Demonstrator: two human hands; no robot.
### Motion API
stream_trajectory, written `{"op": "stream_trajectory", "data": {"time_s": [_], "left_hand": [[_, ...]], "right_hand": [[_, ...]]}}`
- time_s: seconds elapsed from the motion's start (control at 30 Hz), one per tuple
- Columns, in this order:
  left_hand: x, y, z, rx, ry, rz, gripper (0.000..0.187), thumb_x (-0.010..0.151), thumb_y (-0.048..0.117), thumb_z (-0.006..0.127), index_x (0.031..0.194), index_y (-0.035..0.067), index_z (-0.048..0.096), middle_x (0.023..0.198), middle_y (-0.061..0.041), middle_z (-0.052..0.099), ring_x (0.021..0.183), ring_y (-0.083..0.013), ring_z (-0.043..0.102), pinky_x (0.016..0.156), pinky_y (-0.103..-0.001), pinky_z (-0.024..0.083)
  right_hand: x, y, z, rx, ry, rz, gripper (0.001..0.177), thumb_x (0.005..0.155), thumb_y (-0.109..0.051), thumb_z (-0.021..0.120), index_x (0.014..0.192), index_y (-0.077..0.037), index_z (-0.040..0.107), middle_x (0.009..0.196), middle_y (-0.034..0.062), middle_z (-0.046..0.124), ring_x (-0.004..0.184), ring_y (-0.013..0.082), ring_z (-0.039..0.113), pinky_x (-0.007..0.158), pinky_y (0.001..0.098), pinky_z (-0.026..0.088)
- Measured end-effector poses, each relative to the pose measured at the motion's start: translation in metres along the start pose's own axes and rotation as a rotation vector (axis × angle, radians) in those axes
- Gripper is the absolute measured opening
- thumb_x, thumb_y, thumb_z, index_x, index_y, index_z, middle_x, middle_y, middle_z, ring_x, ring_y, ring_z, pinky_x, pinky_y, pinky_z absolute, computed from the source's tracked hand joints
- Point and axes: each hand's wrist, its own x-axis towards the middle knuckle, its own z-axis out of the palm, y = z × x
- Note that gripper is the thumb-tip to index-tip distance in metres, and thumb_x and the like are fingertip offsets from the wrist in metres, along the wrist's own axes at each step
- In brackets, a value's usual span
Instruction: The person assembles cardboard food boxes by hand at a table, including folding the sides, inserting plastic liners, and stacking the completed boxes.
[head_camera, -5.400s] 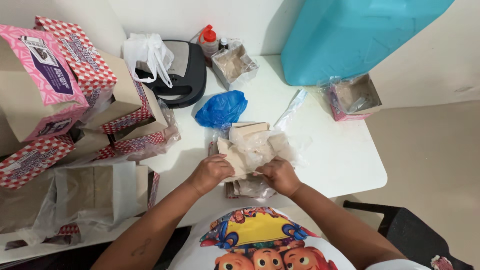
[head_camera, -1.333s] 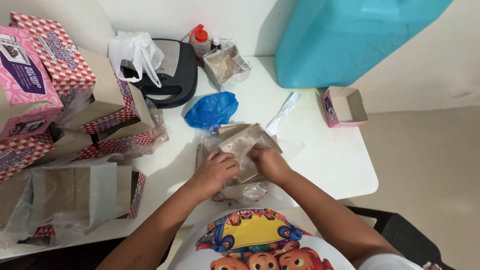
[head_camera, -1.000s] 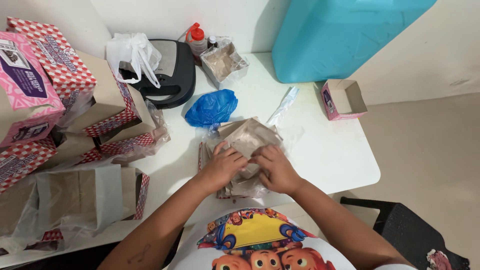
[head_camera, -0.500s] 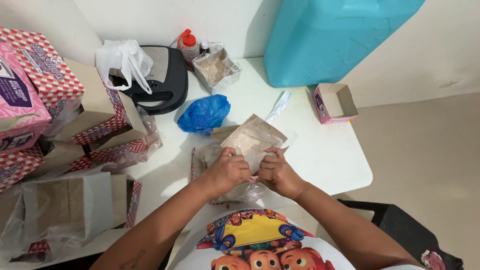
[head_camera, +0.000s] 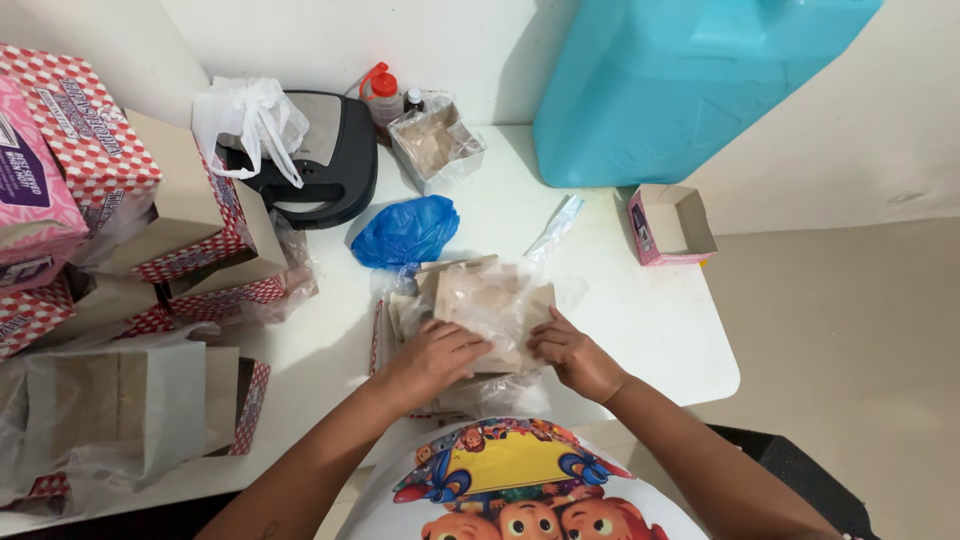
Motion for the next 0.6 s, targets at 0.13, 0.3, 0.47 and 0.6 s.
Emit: {"op": "stream_trajectory", "data": {"time_s": [0.13, 0.3, 0.47, 0.6], "left_hand": [[0.000, 0.001, -0.012, 0.143, 0.081, 0.013, 0.051, 0.061, 0.018, 0.077, 0.112, 0.015, 0.075, 0.121, -0.014, 0.066, 0.117, -0.0304, 0.056, 0.098, -0.050, 0.039], [-0.013, -0.020, -0.002, -0.031, -0.211, -0.189, 0.021, 0.085, 0.021, 0.076, 0.107, 0.018, 0.074, 0.107, 0.002, 0.070, 0.113, -0.0208, 0.060, 0.100, -0.044, 0.043], [0.003, -0.022, 0.018, -0.128, -0.334, -0.281, 0.011, 0.092, 0.028, 0.074, 0.098, 0.019, 0.076, 0.090, 0.000, 0.074, 0.088, -0.0218, 0.069, 0.093, -0.042, 0.047], [0.013, -0.023, 0.027, -0.104, -0.263, -0.354, 0.019, 0.091, 0.019, 0.070, 0.109, 0.020, 0.075, 0.090, -0.007, 0.073, 0.085, -0.0273, 0.069, 0.086, -0.041, 0.052]], "right_hand": [[-0.002, 0.009, -0.003, 0.047, -0.089, 0.136, 0.035, 0.075, 0.013, 0.061, 0.100, -0.008, 0.073, 0.118, 0.0063, 0.073, 0.136, 0.0334, 0.052, 0.125, 0.0529, 0.026], [0.025, -0.029, -0.043, 0.015, -0.496, 0.353, 0.069, 0.063, 0.014, 0.060, 0.123, -0.017, 0.075, 0.145, 0.0006, 0.063, 0.151, 0.0307, 0.025, 0.114, 0.0716, -0.001], [0.047, -0.080, -0.063, -0.081, -0.504, 0.333, 0.053, 0.070, -0.024, 0.082, 0.122, -0.019, 0.070, 0.124, 0.0041, 0.066, 0.126, 0.0243, 0.049, 0.112, 0.0669, 0.019], [0.048, -0.081, -0.026, -0.166, -0.291, 0.262, 0.037, 0.073, -0.030, 0.082, 0.106, -0.018, 0.075, 0.103, 0.0072, 0.066, 0.105, 0.0263, 0.060, 0.094, 0.0500, 0.038]]}}
